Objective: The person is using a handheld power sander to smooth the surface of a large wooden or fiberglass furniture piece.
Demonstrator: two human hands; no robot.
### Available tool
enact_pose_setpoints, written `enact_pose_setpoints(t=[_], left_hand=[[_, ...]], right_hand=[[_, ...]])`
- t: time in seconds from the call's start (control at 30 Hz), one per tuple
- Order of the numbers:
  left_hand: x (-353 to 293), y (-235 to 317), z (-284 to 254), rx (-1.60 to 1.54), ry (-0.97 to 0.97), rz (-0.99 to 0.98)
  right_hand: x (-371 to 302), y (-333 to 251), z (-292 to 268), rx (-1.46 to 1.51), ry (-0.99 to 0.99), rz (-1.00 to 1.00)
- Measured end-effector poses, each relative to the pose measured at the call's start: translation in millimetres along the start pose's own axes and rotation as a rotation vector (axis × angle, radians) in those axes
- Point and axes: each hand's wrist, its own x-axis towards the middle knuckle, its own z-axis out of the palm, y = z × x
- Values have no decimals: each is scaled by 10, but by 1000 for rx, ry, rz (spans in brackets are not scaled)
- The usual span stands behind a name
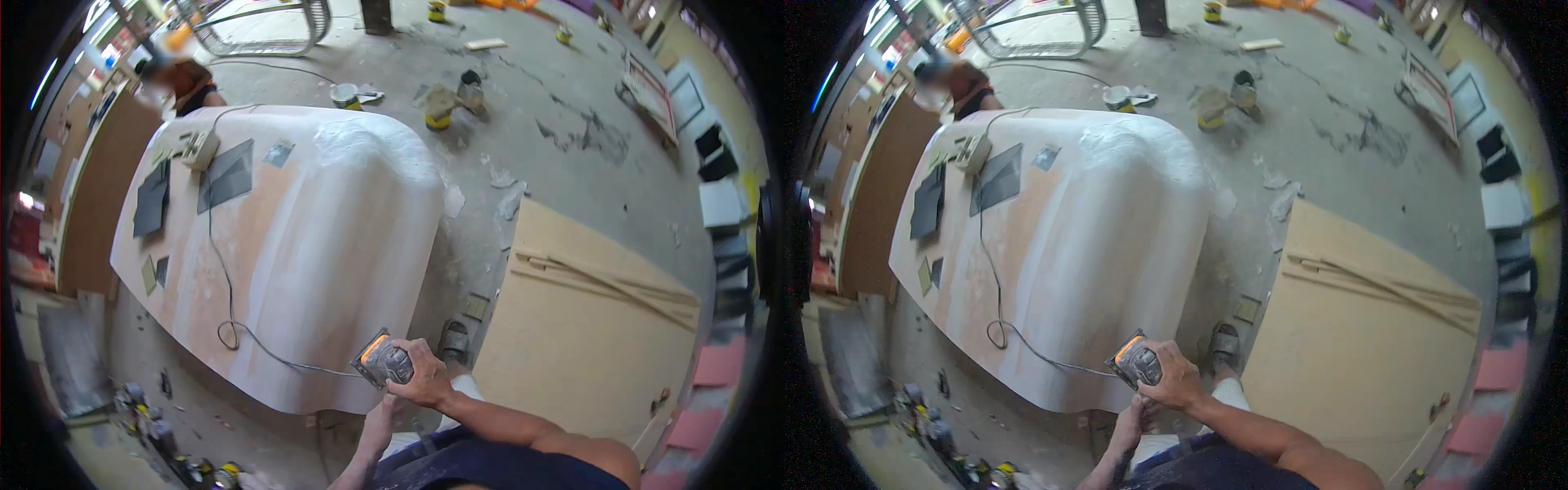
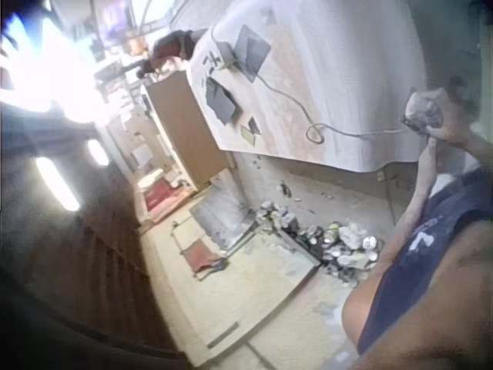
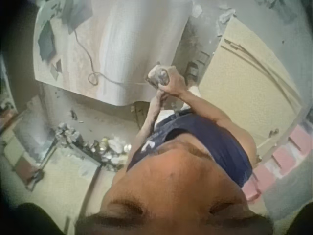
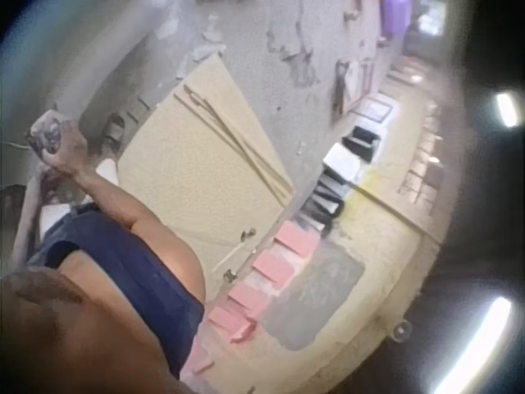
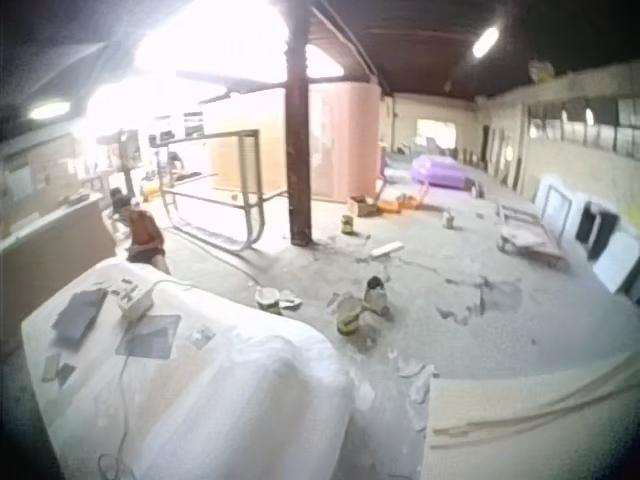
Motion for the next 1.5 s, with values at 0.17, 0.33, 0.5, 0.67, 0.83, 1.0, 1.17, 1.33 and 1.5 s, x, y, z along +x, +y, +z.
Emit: enact_pose_setpoints(t=[0.17,0.33,0.5,0.67,0.83,1.0,1.17,1.33,1.5], left_hand=[[136,869,844,-431,56,-181],[206,1533,1369,-600,15,139],[442,1873,1392,-831,-129,242],[857,2290,1486,-917,-129,175],[1370,2705,1454,-1021,-236,186],[1867,3389,1352,-919,-102,85],[2240,4019,1284,-930,71,88],[2648,4534,1328,-952,168,165],[2818,5039,1659,-965,285,220]], right_hand=[[207,-4,-567,99,98,-28],[456,-7,-961,121,213,-223],[707,-25,-1280,131,60,-322],[1199,109,-1661,26,-112,-450],[2032,58,-2183,-200,-306,-485],[2940,400,-2662,-40,-357,-355],[3727,1009,-3522,-205,-321,90],[4713,1750,-4108,-215,-227,199],[5988,3063,-3984,322,-269,687]])
